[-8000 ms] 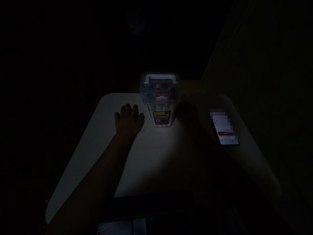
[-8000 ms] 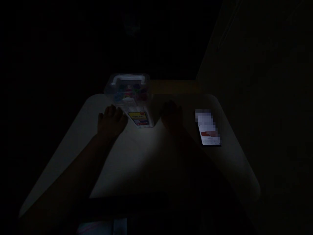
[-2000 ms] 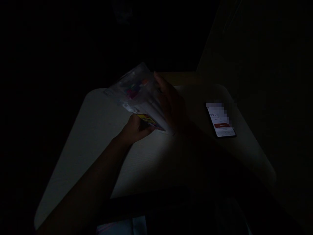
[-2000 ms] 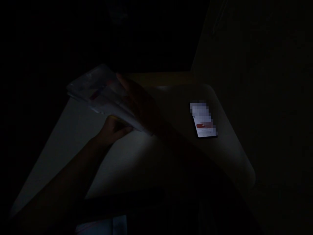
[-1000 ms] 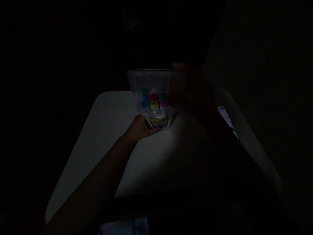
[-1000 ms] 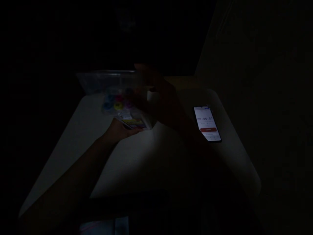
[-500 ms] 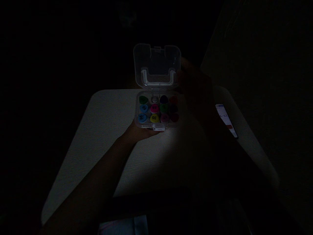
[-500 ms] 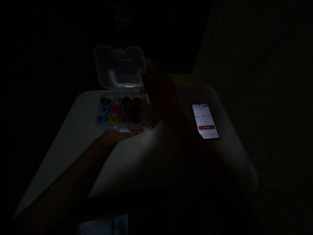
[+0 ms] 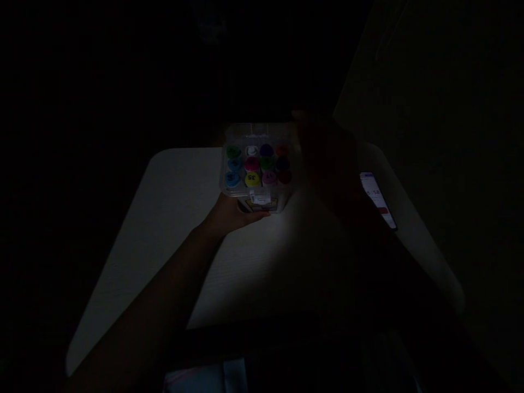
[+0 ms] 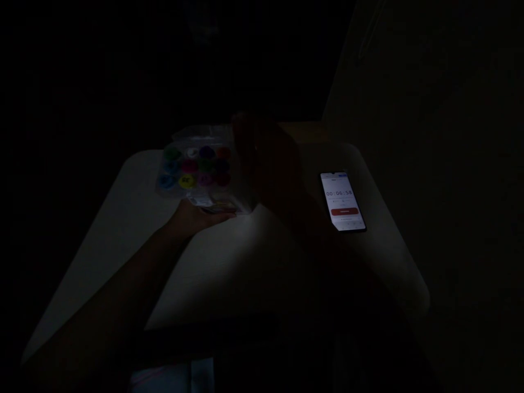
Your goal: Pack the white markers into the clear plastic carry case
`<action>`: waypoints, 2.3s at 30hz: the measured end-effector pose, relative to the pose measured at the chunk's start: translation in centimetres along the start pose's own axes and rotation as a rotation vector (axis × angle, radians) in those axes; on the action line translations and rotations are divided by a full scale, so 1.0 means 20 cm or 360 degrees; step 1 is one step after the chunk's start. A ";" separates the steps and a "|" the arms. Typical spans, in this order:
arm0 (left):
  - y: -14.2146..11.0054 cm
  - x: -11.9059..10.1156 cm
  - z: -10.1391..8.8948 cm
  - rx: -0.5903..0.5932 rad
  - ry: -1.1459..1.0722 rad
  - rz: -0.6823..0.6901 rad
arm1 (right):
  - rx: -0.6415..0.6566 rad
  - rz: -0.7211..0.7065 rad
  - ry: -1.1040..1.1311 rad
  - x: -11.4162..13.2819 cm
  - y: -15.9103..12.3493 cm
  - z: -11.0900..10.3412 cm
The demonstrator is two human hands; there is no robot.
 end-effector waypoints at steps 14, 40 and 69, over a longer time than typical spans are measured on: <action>0.00 0.05 0.00 0.0050 -0.0107 -0.0213 | 0.0366 -0.0498 -0.0098 0.17 -0.04 0.19; -0.01 0.06 -0.15 -0.0467 0.0241 -0.0045 | -0.0317 -0.0340 0.0475 -0.11 -0.14 0.28; -0.06 0.04 -0.27 -0.0899 0.0355 0.0009 | 0.0178 0.0120 0.0570 -0.48 -0.17 0.57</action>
Point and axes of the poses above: each hand's wrist, its own y-axis towards the middle knuckle, its own z-axis out of the palm, x = y × z, the point moved 6 cm from there along y, towards the middle knuckle, and after that the axes turned 9 degrees about x, right-handed, at the moved point
